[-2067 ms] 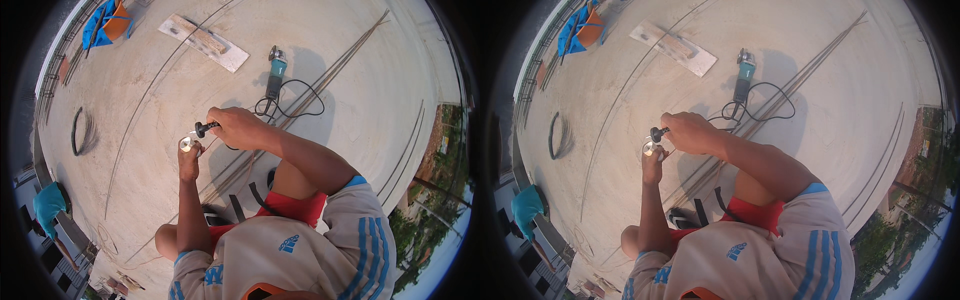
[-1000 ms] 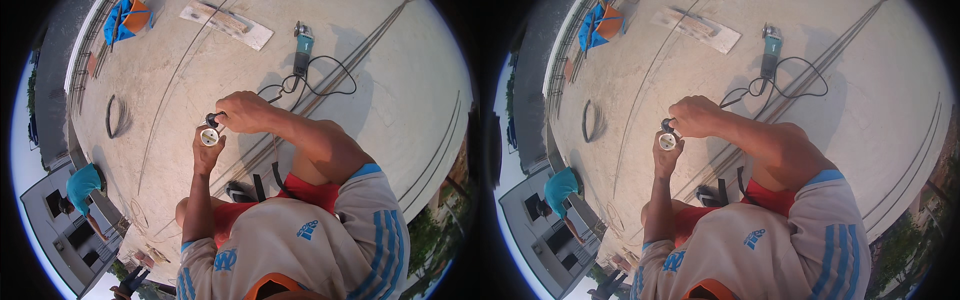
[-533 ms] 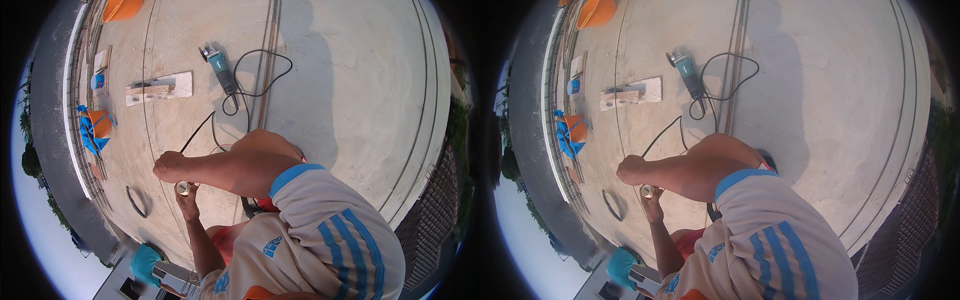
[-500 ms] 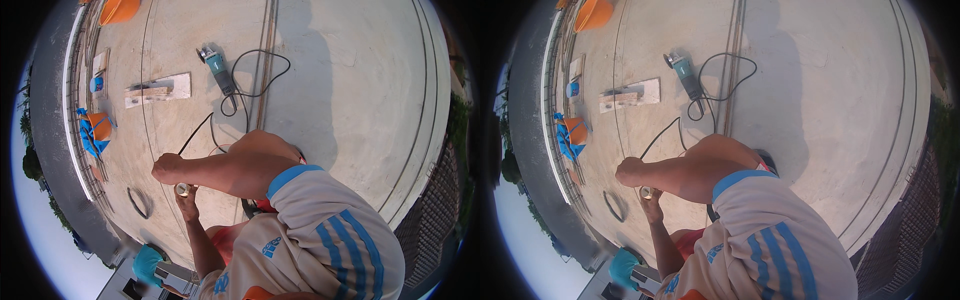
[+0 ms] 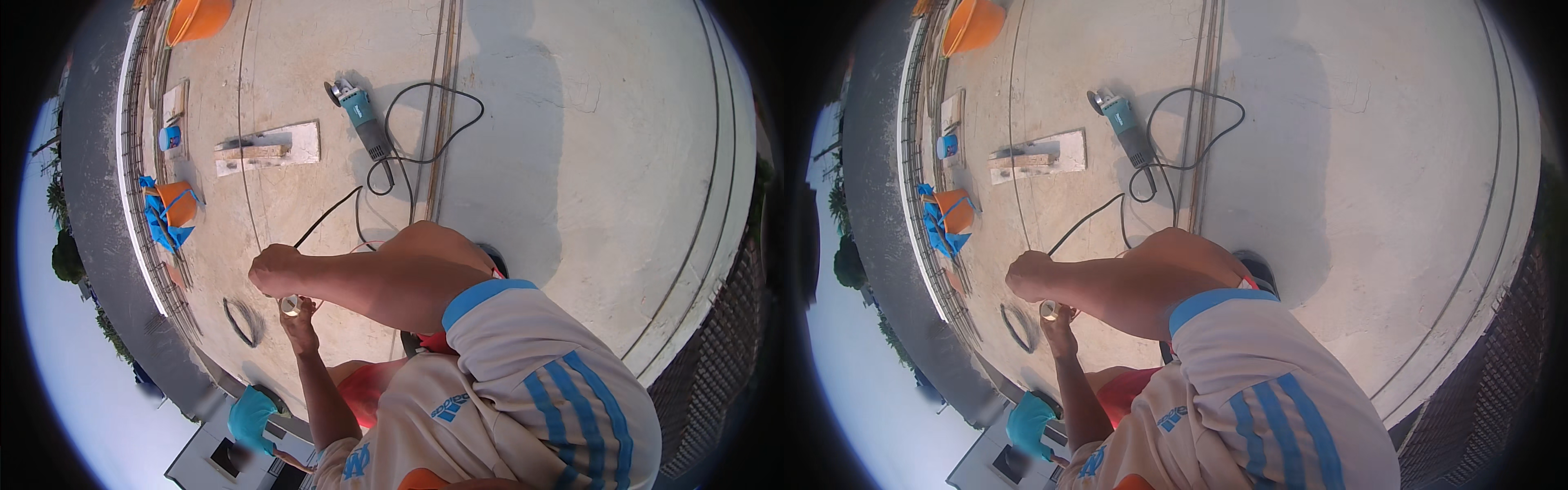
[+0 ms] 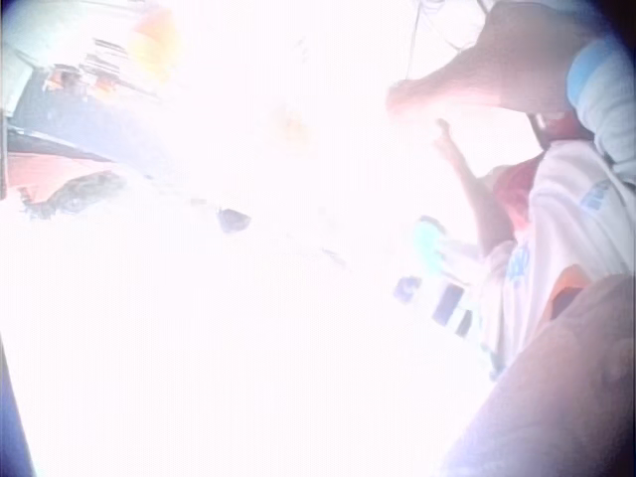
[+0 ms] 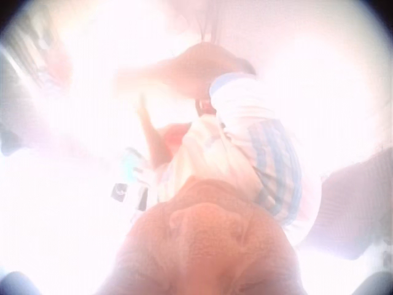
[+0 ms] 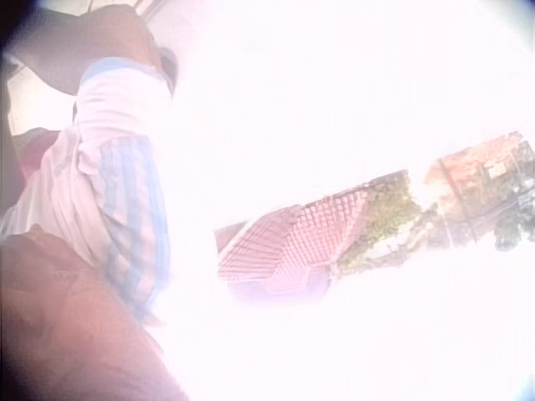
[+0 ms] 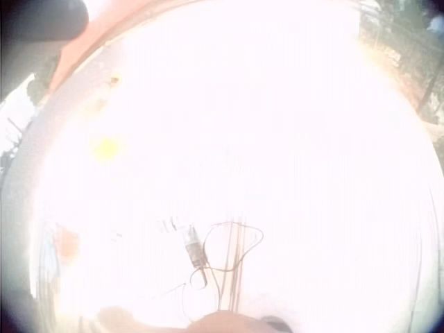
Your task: The person uses an angle grinder to cut metal rebar rods on a rooftop, then carries two buckets of wet cement and applies the cement into a wall gap using a trowel. The person also plugs in the grinder and moves rebar pieces during the task.
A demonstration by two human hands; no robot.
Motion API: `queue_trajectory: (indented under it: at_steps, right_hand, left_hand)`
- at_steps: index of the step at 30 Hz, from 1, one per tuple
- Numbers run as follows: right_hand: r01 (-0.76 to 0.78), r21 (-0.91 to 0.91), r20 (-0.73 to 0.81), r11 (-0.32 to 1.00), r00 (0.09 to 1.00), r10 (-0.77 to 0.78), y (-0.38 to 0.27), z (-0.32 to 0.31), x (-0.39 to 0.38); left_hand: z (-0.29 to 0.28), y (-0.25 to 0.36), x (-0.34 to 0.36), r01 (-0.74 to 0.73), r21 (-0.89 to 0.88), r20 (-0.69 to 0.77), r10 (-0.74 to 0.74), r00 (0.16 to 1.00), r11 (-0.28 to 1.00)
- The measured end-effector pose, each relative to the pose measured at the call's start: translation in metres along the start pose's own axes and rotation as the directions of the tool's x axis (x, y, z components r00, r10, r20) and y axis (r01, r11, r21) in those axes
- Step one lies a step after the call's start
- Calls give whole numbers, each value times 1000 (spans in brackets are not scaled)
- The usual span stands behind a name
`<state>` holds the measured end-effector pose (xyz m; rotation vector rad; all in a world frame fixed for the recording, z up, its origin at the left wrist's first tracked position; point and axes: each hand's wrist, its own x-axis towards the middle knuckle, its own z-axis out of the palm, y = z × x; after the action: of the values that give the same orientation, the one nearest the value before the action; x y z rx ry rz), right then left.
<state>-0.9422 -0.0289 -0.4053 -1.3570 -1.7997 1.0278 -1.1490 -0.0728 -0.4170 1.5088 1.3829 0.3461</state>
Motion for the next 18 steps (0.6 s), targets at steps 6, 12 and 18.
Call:
queue_trajectory:
  at_steps: [6,12,18]
  right_hand:
    - [35,33,-15,999,999,-34,10,-51,-16]
    - [50,80,154,995,986,-62,-17,-45,-21]
    - [90,-3,261,996,961,-86,-33,-17,-22]
  left_hand:
    - [-4,51,12,-92,235,-70,111,991,968]
    - [-18,43,-5,-118,173,-130,141,981,978]
    - [-26,25,-15,-82,195,-76,98,992,977]
